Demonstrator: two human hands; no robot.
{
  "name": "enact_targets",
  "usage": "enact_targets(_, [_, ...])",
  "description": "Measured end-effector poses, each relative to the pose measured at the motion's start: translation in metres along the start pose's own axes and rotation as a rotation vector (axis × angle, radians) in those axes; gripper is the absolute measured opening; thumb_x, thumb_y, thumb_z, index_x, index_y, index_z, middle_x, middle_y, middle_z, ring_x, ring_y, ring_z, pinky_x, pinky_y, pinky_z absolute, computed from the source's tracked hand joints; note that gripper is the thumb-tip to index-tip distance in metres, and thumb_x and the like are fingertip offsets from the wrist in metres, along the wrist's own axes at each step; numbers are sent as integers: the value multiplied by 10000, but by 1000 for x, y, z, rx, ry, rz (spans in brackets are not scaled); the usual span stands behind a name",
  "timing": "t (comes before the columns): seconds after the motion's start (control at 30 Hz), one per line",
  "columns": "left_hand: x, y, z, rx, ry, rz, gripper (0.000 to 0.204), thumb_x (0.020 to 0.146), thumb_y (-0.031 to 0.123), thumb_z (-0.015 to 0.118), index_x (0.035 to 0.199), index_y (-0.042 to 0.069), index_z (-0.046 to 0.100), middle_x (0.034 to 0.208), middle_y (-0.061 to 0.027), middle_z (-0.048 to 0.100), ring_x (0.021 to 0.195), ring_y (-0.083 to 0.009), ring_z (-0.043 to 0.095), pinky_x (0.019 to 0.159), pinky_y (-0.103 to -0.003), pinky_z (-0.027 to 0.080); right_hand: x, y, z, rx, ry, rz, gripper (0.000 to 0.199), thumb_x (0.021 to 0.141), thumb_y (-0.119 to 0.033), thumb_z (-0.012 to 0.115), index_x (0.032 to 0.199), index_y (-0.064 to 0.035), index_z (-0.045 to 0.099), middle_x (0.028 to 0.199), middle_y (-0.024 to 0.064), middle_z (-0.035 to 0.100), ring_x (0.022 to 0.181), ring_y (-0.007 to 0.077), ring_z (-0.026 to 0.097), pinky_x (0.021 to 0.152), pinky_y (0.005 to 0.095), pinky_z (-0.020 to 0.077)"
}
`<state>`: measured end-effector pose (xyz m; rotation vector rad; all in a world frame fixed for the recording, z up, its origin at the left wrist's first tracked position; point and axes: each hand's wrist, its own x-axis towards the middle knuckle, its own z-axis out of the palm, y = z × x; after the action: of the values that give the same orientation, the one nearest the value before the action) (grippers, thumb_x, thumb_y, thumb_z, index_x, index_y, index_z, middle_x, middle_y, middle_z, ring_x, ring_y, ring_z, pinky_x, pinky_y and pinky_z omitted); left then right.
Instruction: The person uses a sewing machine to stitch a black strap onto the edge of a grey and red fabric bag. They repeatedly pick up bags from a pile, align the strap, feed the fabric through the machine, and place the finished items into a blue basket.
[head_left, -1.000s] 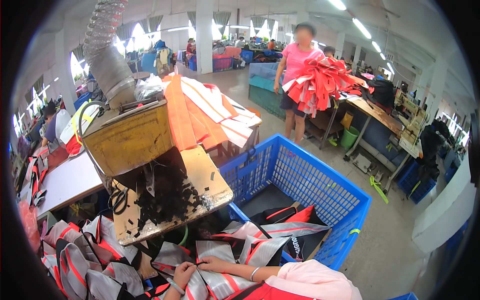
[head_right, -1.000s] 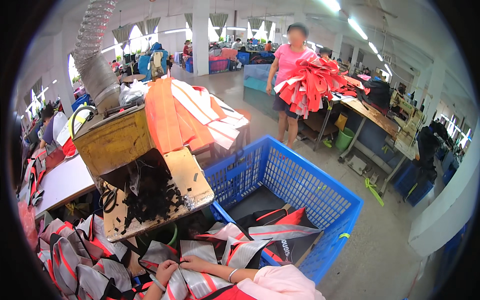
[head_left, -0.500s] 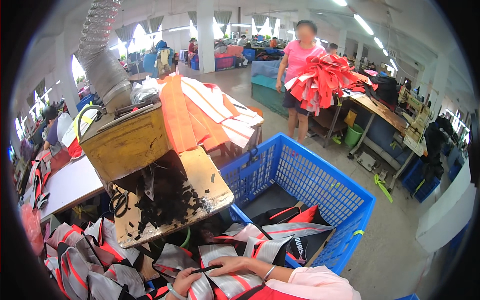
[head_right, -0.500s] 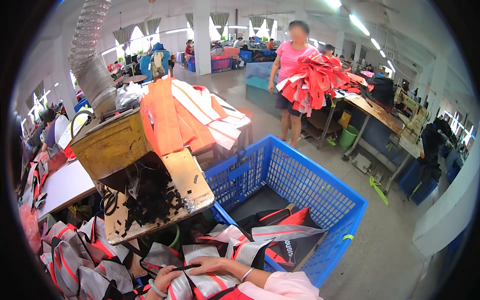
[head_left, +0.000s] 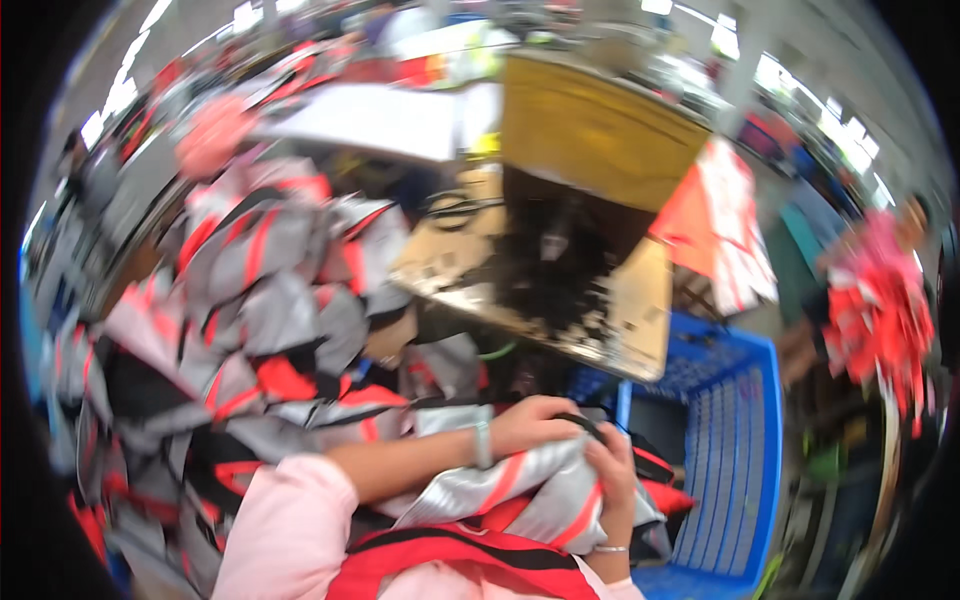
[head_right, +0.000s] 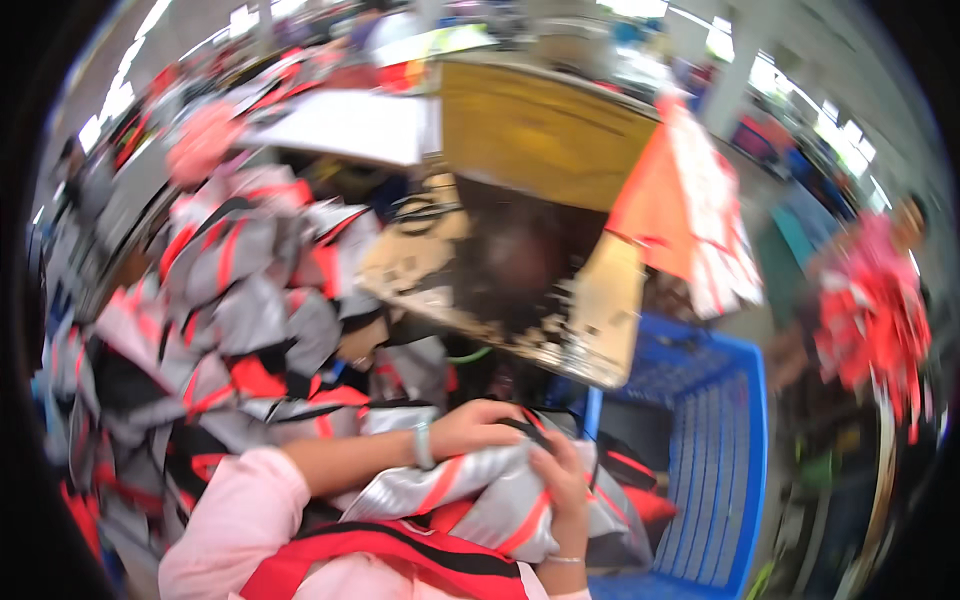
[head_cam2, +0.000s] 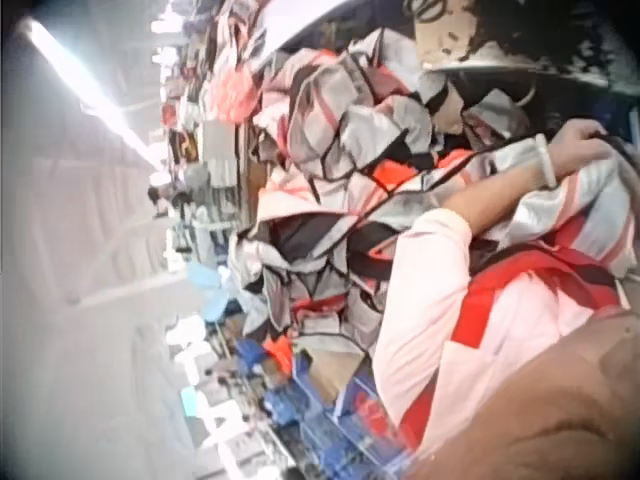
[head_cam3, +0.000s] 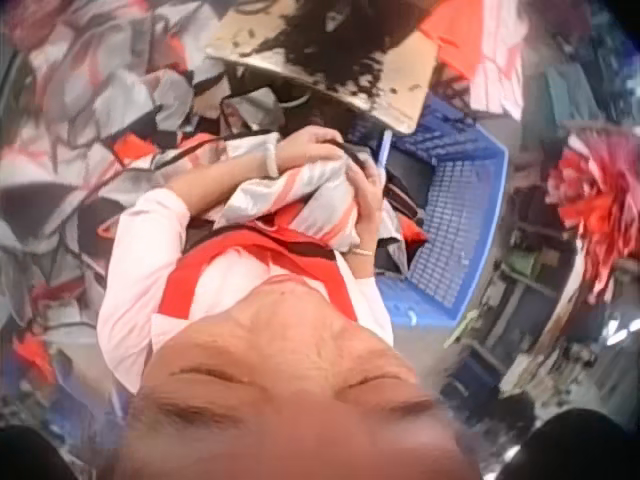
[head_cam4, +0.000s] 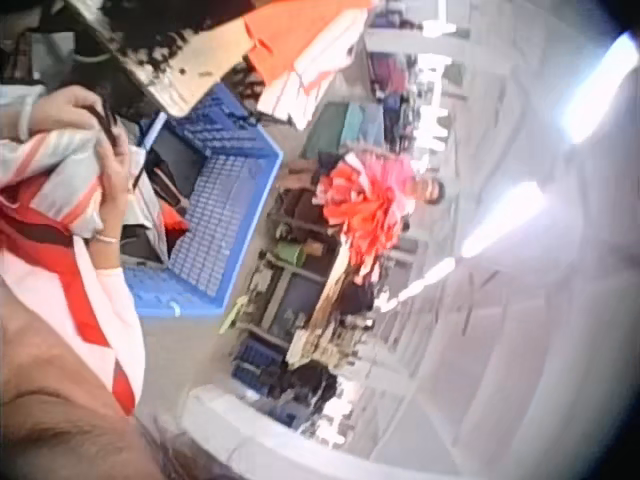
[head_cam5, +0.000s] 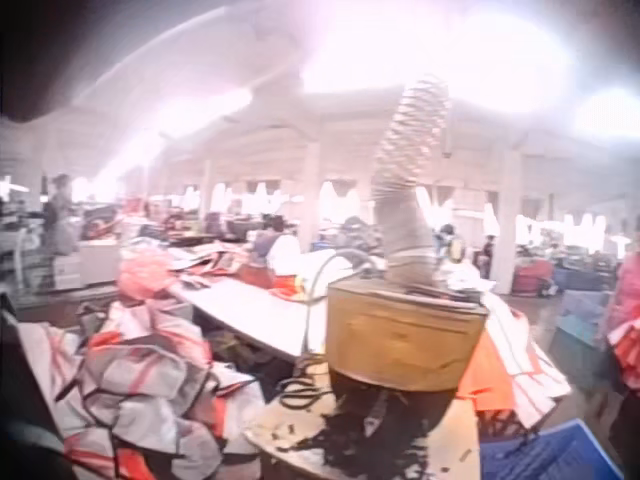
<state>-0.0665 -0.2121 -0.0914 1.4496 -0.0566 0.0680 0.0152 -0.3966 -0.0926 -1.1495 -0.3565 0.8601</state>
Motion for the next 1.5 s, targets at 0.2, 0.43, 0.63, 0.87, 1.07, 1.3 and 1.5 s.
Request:
enact_targets(0.2, [-14, 17, -53, 177, 85, -97, 154, 815, 160, 666, 862, 18, 630, 787, 26, 611, 768, -45, 521, 709, -227, 432, 35, -6, 26, -292, -192, 55, 128, 861, -125, 627, 935, -39, 566, 830, -33, 572, 743, 37, 500, 644, 187, 401])
enact_targets(0.43, [-13, 79, -104, 105, 208, -47, 207, 816, 137, 650, 956, -14, 628, 892, -21, 640, 854, -74, 565, 778, -229, 448, 91, -41, 79, -481, -208, -149, 241, 856, -167, 608, 990, 30, 579, 839, 14, 574, 793, 74, 494, 701, 228, 416])
enact_targets(0.63, [18, 92, -136, 194, 218, -139, 245, 820, 167, 642, 972, -24, 621, 896, -36, 633, 846, -74, 547, 764, -227, 434, 130, -63, 85, -462, -224, -132, 240, 873, -167, 592, 1006, 33, 589, 891, 22, 617, 809, 75, 528, 732, 223, 427])
enact_targets(0.87, [42, 104, -151, 428, 274, -177, 247, 823, 154, 656, 987, -27, 629, 891, -16, 628, 826, -56, 553, 738, -207, 440, 157, -74, 83, -603, -198, -126, 227, 871, -193, 603, 986, 3, 601, 835, -21, 593, 767, 44, 521, 689, 204, 417])
enact_targets(1.07, [58, 92, -171, 335, 246, -214, 268, 817, 160, 668, 1007, -24, 629, 917, -30, 639, 835, -63, 558, 746, -214, 444, 182, -75, 75, -641, -240, -117, 299, 859, -212, 617, 1034, 29, 589, 881, 13, 617, 810, 53, 540, 731, 211, 435])
enact_targets(1.3, [68, 83, -176, 318, 268, -245, 270, 811, 159, 670, 1008, -23, 632, 911, -27, 637, 836, -69, 561, 762, -208, 441, 184, -80, 79, -605, -192, -41, 379, 827, -231, 611, 1062, 64, 585, 957, 81, 634, 870, 118, 563, 798, 254, 443])
enact_targets(1.5, [74, 90, -179, 342, 280, -286, 271, 803, 156, 675, 1003, -22, 635, 905, -21, 637, 821, -67, 560, 752, -202, 439, 195, -76, 73, -614, -177, -58, 396, 832, -255, 633, 1074, 53, 574, 932, 49, 623, 846, 96, 559, 768, 234, 441])
